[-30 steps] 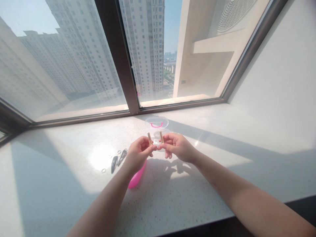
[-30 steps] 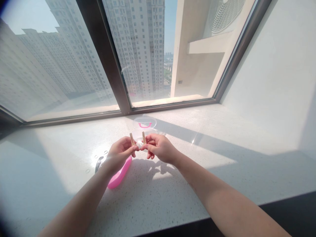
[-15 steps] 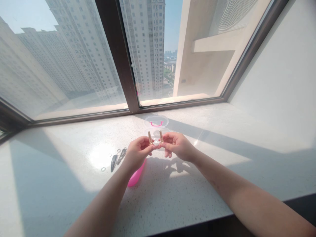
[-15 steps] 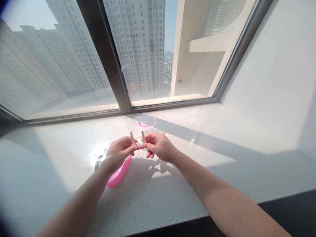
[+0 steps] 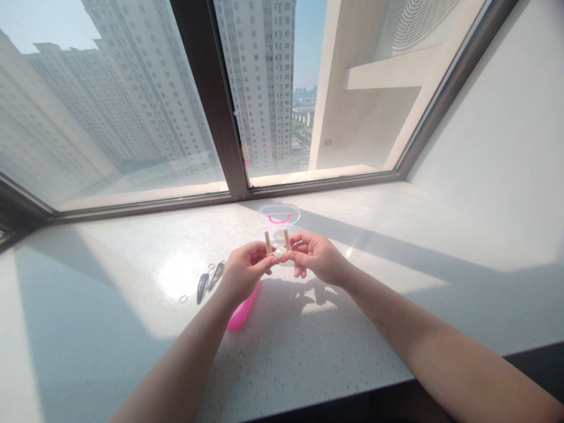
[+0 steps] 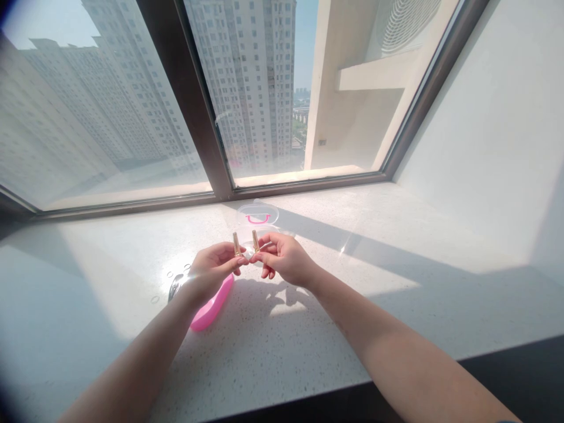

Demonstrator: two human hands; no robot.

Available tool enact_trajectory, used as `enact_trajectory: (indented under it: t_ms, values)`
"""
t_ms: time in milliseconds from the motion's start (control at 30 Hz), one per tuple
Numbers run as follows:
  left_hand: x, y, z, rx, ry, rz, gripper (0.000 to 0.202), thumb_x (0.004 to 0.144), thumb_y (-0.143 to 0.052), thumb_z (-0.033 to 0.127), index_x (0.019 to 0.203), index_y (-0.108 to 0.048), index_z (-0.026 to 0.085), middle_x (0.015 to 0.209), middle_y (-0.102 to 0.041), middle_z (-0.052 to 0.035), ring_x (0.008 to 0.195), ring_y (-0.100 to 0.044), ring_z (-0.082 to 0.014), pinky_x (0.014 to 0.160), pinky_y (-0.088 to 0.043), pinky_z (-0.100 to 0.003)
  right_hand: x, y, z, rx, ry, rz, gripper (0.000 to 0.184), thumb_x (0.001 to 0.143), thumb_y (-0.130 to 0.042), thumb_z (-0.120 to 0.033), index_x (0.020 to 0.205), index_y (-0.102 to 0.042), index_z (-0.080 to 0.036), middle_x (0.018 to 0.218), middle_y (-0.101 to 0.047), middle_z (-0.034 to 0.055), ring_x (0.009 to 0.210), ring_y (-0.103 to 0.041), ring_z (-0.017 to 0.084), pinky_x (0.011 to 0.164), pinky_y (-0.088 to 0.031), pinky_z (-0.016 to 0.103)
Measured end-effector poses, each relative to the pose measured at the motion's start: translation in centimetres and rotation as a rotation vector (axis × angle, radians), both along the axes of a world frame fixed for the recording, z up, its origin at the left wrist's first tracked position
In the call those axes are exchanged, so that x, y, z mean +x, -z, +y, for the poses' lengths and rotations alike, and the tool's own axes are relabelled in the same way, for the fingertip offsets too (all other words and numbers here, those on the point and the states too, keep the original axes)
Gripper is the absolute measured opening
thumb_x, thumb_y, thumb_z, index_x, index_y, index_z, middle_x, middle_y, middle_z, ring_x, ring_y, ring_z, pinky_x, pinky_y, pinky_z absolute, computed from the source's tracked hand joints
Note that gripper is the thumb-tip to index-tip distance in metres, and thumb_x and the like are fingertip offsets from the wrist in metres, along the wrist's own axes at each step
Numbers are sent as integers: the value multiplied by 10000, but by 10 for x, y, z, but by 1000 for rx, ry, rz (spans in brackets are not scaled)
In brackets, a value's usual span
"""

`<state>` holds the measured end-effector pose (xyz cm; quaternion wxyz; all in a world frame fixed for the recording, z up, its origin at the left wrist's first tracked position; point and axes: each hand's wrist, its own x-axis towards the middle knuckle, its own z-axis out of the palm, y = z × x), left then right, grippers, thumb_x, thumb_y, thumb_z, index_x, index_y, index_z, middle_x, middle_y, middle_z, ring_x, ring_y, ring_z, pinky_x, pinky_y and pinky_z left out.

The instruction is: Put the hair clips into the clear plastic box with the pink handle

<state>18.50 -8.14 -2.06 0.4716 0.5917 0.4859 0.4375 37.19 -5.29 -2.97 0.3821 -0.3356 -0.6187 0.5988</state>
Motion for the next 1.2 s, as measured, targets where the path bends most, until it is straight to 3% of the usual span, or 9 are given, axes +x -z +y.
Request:
enact_trajectory:
  t_ms: [400,1200]
  values:
    - [-1,1,0,5,8,22,197,745,-688,301,854,-656,140,762,-703,-45,599,-589,-107,568,-495,-225,-1,-4,-1,-5,17,-9,205,773,-643,-264,897,-537,-140,647,-665,15,438,-588,89,393,-456,180]
    - [-1,2,1,14,-19,-2,182,753,-678,263,868,-646,127,761,-704,-43,610,-615,-110,587,-512,-230,2,-1,1,9,6,-2,182,811,-605,-232,965,-555,-148,823,-701,77,472,-596,89,405,-456,195]
